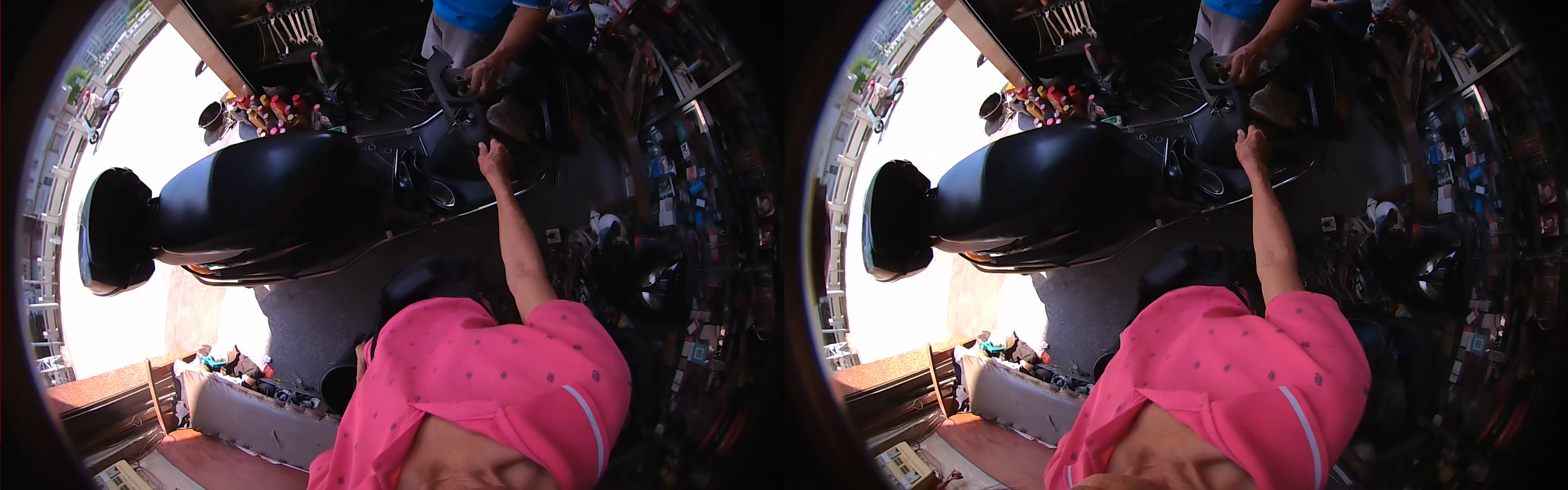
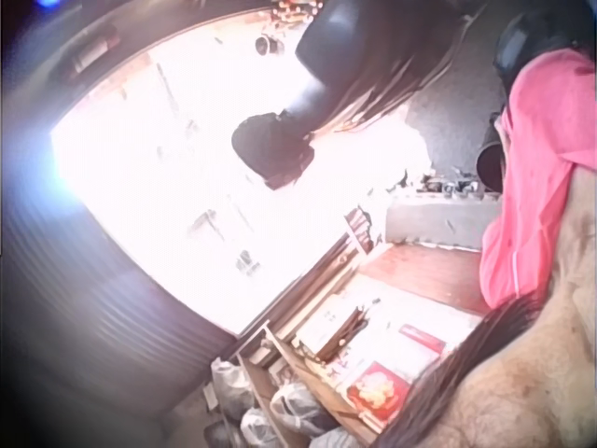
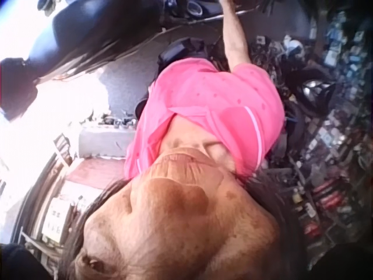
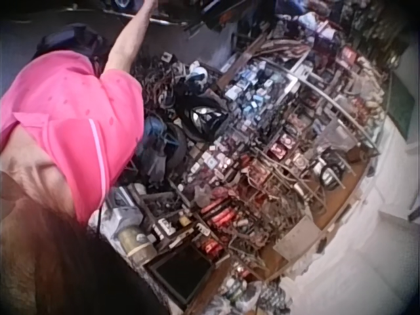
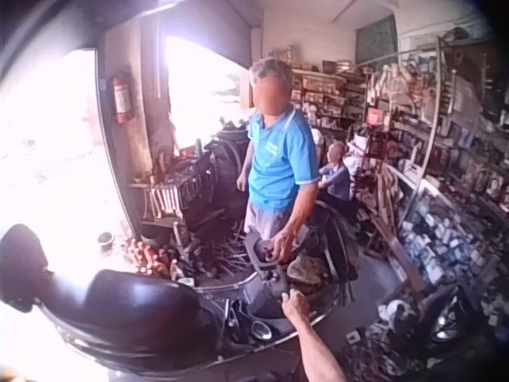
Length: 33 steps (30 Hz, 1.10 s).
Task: Repairing the handle and dashboard area of a motorcycle.
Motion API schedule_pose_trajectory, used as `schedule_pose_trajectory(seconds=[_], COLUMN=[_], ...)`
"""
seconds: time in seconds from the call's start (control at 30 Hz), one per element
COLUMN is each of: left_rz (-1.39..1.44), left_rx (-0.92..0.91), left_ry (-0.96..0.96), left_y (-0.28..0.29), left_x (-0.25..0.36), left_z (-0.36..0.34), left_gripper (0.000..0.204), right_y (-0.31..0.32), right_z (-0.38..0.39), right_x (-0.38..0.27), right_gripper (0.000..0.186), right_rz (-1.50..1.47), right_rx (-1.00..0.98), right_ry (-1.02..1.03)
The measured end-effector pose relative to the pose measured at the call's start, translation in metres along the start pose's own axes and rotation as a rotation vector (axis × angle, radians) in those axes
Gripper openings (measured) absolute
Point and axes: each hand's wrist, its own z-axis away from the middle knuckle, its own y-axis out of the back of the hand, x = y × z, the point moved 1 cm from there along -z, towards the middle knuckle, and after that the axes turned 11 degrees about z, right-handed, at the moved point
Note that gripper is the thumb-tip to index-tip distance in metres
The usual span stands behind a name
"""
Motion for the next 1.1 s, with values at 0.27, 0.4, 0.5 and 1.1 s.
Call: schedule_pose_trajectory(seconds=[0.27,0.4,0.5,1.1], left_rz=[-0.061,-0.086,-0.101,-0.063], left_rx=[-0.037,-0.054,-0.035,-0.06], left_ry=[0.034,0.01,-0.019,0.063], left_y=[0.053,0.067,0.065,0.061], left_x=[-0.03,-0.025,-0.008,0.034], left_z=[-0.012,-0.027,-0.03,-0.028], left_gripper=[0.035,0.036,0.036,0.044], right_y=[0.009,0.011,0.011,0.003], right_z=[0.009,0.007,0.008,0.006], right_x=[-0.004,-0.007,-0.007,-0.004], right_gripper=[0.029,0.029,0.028,0.03], right_rz=[0.013,0.016,0.006,-0.066], right_rx=[-0.06,-0.041,-0.038,-0.018], right_ry=[-0.078,-0.067,-0.085,-0.1])
